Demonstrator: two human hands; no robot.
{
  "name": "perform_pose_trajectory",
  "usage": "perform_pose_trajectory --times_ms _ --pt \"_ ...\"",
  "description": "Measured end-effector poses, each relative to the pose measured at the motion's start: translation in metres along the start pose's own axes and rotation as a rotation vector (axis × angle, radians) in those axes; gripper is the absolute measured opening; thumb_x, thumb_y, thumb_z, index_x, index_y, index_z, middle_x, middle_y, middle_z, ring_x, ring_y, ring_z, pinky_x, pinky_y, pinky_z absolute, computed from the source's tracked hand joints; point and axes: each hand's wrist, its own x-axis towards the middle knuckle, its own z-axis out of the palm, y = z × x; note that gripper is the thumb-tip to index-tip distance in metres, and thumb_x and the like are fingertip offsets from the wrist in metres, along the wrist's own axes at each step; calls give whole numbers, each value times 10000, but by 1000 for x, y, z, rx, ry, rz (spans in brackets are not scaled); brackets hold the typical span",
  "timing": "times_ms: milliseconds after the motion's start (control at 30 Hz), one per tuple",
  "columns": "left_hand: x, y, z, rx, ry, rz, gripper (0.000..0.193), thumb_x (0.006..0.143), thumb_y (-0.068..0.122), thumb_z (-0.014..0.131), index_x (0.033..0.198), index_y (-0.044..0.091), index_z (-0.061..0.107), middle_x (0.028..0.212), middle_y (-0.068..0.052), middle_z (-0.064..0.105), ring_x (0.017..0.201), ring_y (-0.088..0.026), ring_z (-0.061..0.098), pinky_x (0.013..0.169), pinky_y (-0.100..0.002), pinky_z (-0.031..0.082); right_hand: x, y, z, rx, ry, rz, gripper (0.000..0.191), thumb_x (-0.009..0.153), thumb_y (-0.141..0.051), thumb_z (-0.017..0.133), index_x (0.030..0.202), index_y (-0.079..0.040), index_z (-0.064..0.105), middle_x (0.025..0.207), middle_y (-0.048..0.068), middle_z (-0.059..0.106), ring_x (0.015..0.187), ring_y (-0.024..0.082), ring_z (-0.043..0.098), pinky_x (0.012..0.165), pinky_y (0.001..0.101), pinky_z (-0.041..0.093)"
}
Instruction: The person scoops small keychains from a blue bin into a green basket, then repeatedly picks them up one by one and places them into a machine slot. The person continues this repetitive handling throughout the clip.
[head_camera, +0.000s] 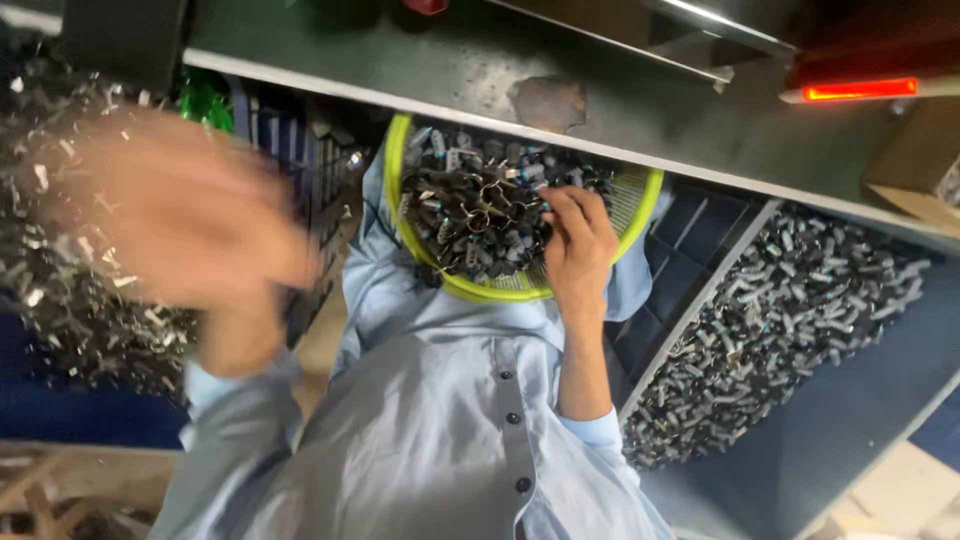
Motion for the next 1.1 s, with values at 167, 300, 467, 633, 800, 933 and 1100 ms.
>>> perform_pose_trajectory --times_ms 167,300,467,633,800,933,1100 --pt "-83 58 107 -170 -532 70 297 883 156 720 1127 6 642 1130 -156 643 1046 -355 587 947 -472 475 -4 11 11 190 18 118 324 860 159 681 1121 -28 722 1117 121 710 943 199 694 801 275 548" --pt "-70 71 135 8 -637 133 231 812 190 712 957 23 650 1057 -162 599 1012 -366 521 958 -507 413 -8 25 17 601 132 426 381 860 172 593 1202 5 567 1070 119 723 880 113 706 769 213 558" --pt "-58 70 135 -40 -659 219 202 818 155 715 958 17 668 996 -129 566 993 -344 506 960 -488 413 -19 37 24 374 141 381 280 908 171 663 1120 26 551 985 130 748 882 132 772 762 229 605" --pt "-73 65 135 -60 -676 135 224 784 171 745 943 34 668 983 -112 572 986 -343 508 909 -472 415 -22 41 6 70 407 224 288 839 173 790 1006 12 620 926 166 747 793 173 705 726 274 574" --pt "-63 70 136 -24 -713 116 236 791 237 772 920 66 673 968 -90 583 971 -323 517 876 -456 421 3 27 -13 438 496 249 380 871 187 687 1035 -30 422 1025 147 742 865 172 732 710 249 589" --pt "-63 68 136 -49 -690 109 228 810 252 765 937 79 688 967 -80 592 974 -318 529 872 -446 428 53 3 -16 436 453 -127 368 886 230 617 1085 -9 420 1051 155 744 882 215 741 746 281 615" --pt "-71 63 134 -110 -627 141 196 843 208 747 965 66 687 990 -78 600 981 -318 533 898 -441 433 147 4 -29 95 556 -450 321 843 209 669 1106 48 578 1032 227 620 857 343 671 758 358 565"
